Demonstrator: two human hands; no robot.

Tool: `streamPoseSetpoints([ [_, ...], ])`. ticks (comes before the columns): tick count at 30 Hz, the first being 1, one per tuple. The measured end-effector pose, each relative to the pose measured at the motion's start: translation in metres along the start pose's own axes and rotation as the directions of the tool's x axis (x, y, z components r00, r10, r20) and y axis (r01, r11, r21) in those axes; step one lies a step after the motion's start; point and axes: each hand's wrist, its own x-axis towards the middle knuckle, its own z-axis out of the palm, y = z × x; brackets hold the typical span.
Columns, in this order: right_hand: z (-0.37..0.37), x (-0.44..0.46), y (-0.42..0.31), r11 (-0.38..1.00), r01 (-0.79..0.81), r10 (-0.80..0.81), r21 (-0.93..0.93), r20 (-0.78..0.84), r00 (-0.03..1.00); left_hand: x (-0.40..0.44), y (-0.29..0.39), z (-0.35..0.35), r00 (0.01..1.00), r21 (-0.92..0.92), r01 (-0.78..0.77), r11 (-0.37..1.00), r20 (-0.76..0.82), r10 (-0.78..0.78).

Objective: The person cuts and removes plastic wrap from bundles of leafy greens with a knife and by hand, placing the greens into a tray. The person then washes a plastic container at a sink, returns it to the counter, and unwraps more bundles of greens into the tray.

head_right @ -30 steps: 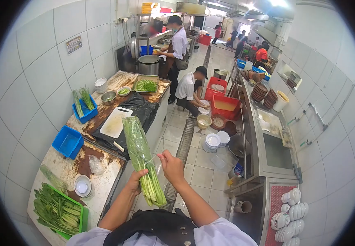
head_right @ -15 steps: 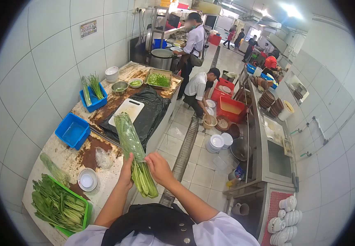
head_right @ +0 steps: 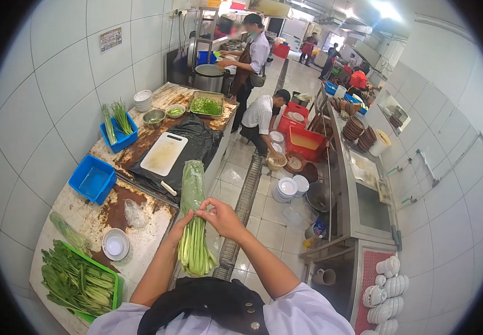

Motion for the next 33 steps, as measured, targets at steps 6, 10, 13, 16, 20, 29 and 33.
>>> streamPoseSetpoints([
  [6, -0.030, -0.025, -0.006, 0.935, 0.120, -0.218, -0.334, -0.275, 0.936, 0.001, -0.005, 0.032, 0.999, 0.105, 0.023, 0.994, 0.033, -0.027],
  [10, -0.048, -0.032, -0.001, 0.933, 0.167, -0.290, -0.320, -0.388, 0.875, -0.003, -0.032, 0.041, 0.988, 0.045, 0.000, 0.999, 0.153, -0.007],
  [13, -0.059, -0.035, 0.015, 0.949, 0.115, -0.243, -0.295, -0.448, 0.860, -0.004, -0.046, 0.051, 0.980, 0.018, 0.038, 0.999, 0.193, -0.040],
  [16, -0.071, -0.036, 0.047, 0.954, 0.095, -0.227, -0.284, -0.477, 0.849, -0.002, -0.067, 0.063, 0.971, -0.096, 0.096, 0.991, 0.228, -0.072],
  [20, -0.085, -0.068, 0.038, 0.968, 0.057, -0.156, -0.242, -0.413, 0.897, 0.002, -0.094, 0.078, 0.995, -0.173, 0.058, 0.983, 0.093, -0.042],
  [29, -0.102, -0.184, 0.002, 0.990, 0.046, -0.058, -0.132, -0.083, 0.995, -0.007, -0.107, 0.104, 0.993, -0.256, -0.105, 0.961, -0.086, 0.086],
  [33, -0.076, -0.190, 0.017, 0.962, 0.137, -0.168, -0.238, -0.117, 0.979, 0.001, -0.121, 0.097, 0.986, -0.286, -0.161, 0.944, -0.011, 0.165],
])
